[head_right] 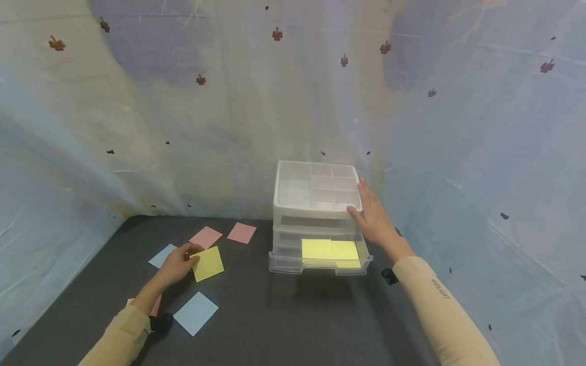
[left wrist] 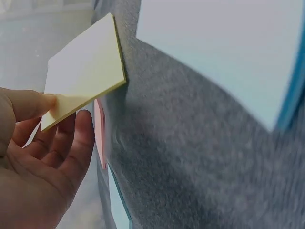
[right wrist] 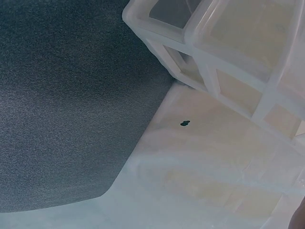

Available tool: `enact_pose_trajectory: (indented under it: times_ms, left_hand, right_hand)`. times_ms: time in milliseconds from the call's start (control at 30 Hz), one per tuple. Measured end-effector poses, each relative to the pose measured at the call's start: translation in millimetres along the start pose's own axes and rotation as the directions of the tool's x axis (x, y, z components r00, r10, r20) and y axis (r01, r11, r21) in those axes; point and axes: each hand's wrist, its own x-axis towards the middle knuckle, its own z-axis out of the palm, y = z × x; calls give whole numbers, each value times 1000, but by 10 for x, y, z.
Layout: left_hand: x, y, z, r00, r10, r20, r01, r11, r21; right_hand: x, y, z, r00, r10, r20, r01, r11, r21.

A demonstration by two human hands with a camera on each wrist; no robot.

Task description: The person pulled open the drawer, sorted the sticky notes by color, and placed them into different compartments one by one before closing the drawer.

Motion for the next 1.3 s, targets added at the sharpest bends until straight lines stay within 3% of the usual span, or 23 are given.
enact_pose_trajectory:
  times_ms: [300, 700, 1133, 1300]
  left_hand:
    - [-71, 110, 20, 1000, -16, -6, 16, 999, -39]
    - [-50, 268, 21, 997, 50, -54, -55, 993, -101]
    - [-11, 721, -14, 996, 63, -66, -74, 980, -187]
    - [2, 869, -21, 993, 96, -75, -109, 974, -201]
  right_hand:
    - [-1, 34, 16, 1000, -5, -5, 5, 1000, 4]
    - [12, 32, 10, 1000, -1, -2, 1, 1000, -1]
    - [7, 47, 16, 1000, -11, -2, 11, 1000, 5]
    - [6, 36, 10, 1000, -14, -4, 14, 1000, 7]
